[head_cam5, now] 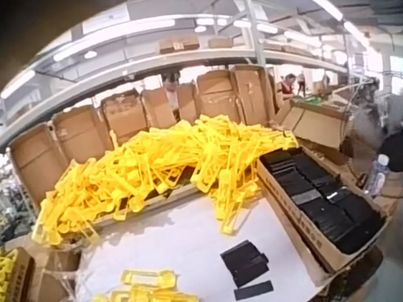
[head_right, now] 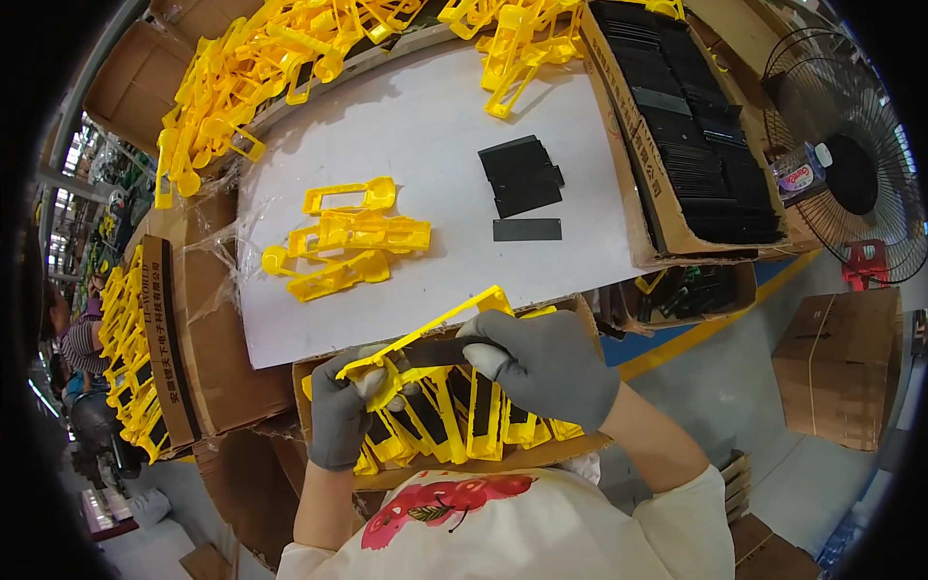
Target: Assembling solar-powered garden lights by attaching solar panels to yellow plastic housings.
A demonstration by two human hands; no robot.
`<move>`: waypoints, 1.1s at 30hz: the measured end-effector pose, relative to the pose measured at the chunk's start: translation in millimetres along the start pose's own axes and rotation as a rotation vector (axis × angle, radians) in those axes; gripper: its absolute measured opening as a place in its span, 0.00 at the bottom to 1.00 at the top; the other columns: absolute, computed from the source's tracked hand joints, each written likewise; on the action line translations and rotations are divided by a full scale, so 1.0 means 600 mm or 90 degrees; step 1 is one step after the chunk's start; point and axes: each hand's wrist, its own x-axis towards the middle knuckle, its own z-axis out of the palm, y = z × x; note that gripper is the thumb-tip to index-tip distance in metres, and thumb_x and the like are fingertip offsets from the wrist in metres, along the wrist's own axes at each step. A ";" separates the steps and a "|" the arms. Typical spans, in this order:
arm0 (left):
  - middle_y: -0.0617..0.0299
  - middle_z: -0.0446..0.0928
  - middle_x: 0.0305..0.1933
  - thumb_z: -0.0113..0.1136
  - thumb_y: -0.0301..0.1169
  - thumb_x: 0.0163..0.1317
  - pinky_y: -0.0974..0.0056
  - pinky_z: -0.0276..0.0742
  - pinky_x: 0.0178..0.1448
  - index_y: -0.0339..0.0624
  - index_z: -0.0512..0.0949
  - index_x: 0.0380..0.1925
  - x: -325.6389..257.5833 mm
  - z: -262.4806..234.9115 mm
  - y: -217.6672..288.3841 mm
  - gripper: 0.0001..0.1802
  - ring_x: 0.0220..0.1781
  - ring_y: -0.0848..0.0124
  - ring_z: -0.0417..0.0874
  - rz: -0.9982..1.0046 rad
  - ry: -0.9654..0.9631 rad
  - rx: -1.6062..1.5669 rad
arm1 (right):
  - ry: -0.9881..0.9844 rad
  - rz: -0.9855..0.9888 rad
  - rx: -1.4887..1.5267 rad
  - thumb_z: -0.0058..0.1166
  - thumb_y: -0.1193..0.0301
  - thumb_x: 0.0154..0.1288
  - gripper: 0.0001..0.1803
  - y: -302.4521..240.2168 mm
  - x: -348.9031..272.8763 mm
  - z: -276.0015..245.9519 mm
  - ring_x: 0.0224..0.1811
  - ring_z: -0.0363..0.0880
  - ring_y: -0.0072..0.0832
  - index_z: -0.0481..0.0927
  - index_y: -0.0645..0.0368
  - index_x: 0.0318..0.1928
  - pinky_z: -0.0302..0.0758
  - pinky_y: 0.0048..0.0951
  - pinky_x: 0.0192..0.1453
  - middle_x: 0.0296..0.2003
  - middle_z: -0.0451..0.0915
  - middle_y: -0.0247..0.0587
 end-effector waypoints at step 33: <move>0.58 0.82 0.31 0.64 0.20 0.58 0.73 0.79 0.34 0.33 0.82 0.43 -0.084 -0.005 -0.031 0.11 0.29 0.76 0.83 0.028 -0.091 0.310 | -0.065 0.065 0.043 0.66 0.72 0.53 0.10 0.022 -0.095 0.069 0.27 0.83 0.35 0.83 0.55 0.37 0.78 0.28 0.34 0.27 0.83 0.40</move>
